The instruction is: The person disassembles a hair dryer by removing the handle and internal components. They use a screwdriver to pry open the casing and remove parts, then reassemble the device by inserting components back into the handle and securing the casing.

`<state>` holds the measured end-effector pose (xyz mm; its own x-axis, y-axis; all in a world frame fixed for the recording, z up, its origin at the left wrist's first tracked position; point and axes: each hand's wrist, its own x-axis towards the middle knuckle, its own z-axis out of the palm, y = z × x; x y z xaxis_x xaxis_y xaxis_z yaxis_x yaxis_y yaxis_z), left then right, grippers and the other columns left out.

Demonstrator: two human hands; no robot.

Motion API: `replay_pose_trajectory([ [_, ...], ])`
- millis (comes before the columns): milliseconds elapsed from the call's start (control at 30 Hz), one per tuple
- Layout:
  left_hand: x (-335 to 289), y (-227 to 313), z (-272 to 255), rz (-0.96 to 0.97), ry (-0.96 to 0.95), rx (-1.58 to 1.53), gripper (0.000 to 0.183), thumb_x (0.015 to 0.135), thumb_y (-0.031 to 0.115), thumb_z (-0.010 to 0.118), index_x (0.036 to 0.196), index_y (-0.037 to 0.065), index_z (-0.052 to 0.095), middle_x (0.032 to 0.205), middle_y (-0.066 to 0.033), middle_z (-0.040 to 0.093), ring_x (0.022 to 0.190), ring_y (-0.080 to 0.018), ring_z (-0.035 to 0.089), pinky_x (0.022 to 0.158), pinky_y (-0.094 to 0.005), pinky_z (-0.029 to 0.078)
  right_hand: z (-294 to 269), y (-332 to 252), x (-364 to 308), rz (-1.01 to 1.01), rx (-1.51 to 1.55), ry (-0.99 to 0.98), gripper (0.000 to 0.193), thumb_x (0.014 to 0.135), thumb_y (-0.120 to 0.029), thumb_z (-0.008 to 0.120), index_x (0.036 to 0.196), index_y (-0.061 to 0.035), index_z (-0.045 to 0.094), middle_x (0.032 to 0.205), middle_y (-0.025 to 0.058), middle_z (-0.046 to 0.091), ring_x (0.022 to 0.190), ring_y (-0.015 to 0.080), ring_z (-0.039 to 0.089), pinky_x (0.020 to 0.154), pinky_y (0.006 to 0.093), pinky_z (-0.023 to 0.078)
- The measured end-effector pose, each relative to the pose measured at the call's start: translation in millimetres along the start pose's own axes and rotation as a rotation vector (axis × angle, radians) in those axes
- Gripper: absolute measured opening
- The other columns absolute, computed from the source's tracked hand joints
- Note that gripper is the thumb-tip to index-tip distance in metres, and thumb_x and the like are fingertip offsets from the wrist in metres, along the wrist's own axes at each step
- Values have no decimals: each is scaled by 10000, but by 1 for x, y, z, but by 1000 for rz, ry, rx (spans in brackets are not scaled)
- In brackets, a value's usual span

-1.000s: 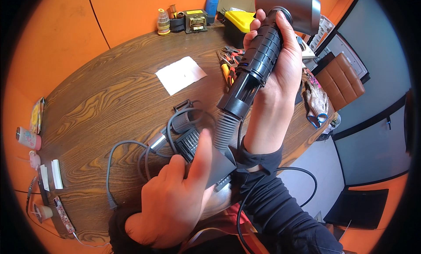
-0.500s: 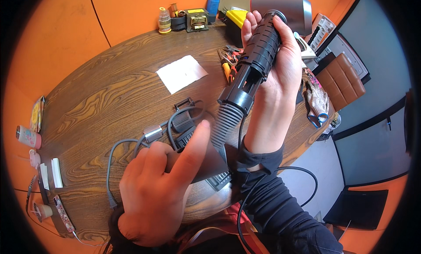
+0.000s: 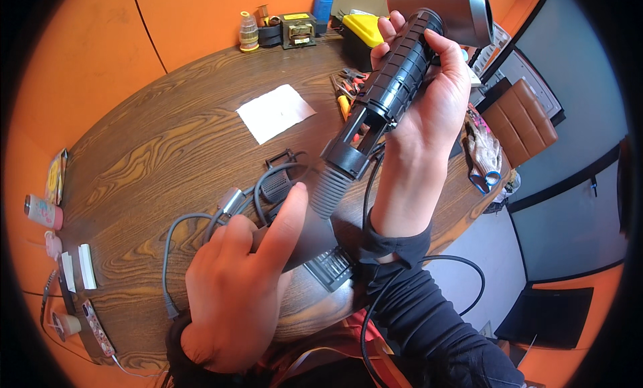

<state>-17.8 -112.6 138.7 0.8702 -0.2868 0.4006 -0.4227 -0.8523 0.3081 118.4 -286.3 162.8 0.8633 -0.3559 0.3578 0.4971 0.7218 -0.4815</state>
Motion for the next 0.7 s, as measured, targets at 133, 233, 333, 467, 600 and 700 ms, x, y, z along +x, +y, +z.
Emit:
replay_pose_trajectory([
  [133, -1, 0, 1, -17, -44, -22, 589, 656, 107, 671, 1203, 247, 503, 637, -38, 375, 565, -202, 472, 484, -319, 405, 2, 0, -1, -63, -100, -39, 269, 806, -88, 498, 1011, 53, 396, 995, 186, 545, 895, 267, 594, 631, 338, 545],
  [233, -1, -1, 3, -6, -59, 6, 606, 654, 121, 675, 1216, 251, 489, 641, -40, 374, 570, -203, 472, 484, -321, 400, 3, 0, -3, -95, -183, -31, 266, 808, -66, 475, 1024, 74, 412, 1003, 196, 560, 901, 288, 604, 641, 347, 554],
  [333, -2, -1, 3, -6, -82, 30, 616, 661, 128, 670, 1231, 254, 472, 649, -42, 378, 582, -207, 475, 487, -326, 397, 4, 1, -3, -112, -232, -42, 280, 812, -60, 461, 1042, 95, 424, 1014, 211, 569, 904, 295, 608, 648, 346, 557],
  [467, -3, -2, 4, -15, -97, 19, 618, 672, 131, 662, 1242, 256, 460, 657, -44, 380, 591, -213, 477, 495, -333, 398, 3, 3, -3, -113, -244, -56, 291, 813, -68, 472, 1050, 94, 421, 1006, 217, 570, 910, 291, 609, 649, 340, 558],
  [600, -2, -1, 3, -22, -102, 16, 615, 672, 135, 661, 1240, 258, 461, 657, -46, 377, 594, -214, 480, 500, -340, 401, 3, 3, -3, -115, -229, -63, 302, 813, -67, 476, 1062, 93, 413, 1014, 216, 567, 891, 281, 614, 652, 338, 558],
  [700, 1, 1, 0, -21, -123, 3, 633, 676, 157, 672, 1259, 244, 442, 661, -52, 383, 602, -218, 489, 515, -344, 411, 3, 2, -4, -131, -221, -58, 316, 816, -73, 482, 1076, 90, 404, 1024, 211, 566, 861, 272, 617, 644, 336, 555],
])
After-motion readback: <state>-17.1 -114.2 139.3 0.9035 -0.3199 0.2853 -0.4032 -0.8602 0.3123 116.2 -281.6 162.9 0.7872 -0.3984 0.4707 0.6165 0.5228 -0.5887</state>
